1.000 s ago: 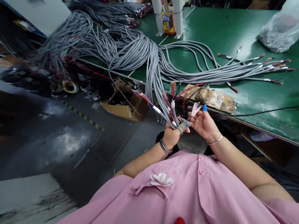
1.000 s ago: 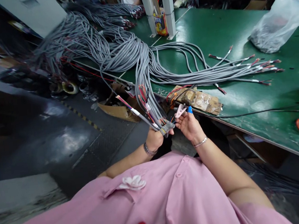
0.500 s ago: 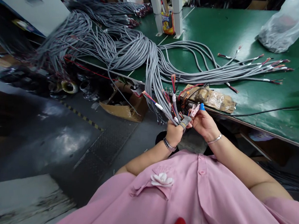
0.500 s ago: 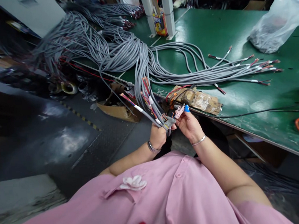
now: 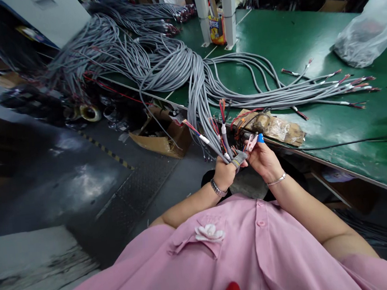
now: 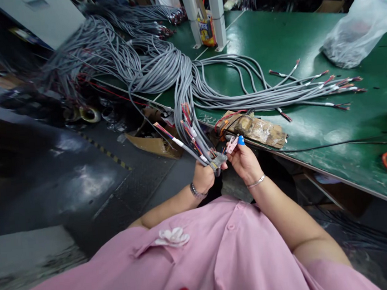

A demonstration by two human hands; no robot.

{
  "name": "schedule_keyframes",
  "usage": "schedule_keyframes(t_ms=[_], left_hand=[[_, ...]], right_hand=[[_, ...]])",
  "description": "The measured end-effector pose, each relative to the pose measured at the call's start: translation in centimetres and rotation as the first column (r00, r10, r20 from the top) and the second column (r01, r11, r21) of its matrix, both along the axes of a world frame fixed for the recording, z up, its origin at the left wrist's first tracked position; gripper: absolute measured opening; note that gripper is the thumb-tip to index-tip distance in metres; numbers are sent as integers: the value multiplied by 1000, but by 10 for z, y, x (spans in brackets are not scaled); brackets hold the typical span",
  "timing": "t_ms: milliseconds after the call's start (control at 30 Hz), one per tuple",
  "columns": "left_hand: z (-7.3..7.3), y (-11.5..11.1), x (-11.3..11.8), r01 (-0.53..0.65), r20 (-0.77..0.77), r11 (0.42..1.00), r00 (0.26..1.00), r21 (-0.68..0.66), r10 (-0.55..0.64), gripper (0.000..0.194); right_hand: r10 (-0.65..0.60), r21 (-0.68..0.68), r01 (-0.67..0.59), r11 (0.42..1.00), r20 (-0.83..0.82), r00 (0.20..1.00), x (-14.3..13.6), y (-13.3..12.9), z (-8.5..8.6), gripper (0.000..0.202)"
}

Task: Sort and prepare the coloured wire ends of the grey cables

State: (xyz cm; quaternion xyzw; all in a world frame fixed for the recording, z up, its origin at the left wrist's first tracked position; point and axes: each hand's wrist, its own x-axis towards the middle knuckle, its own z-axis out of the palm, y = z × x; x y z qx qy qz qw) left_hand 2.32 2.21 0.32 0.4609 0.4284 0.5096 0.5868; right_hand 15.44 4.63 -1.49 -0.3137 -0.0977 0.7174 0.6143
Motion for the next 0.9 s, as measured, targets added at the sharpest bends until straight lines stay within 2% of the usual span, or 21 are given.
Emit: schedule_keyframes(t_ms=[300,900], left_hand=[[1,1,-1,29,-78,1000,997,-4,-29,31],[2,2,1,37,-67,999,997,-23,-38,26]], right_hand=[[-28,0,28,1000,-1,1000,-2,1,0,26],[-39,-4,39,999,13,999,-4,0,2,31]])
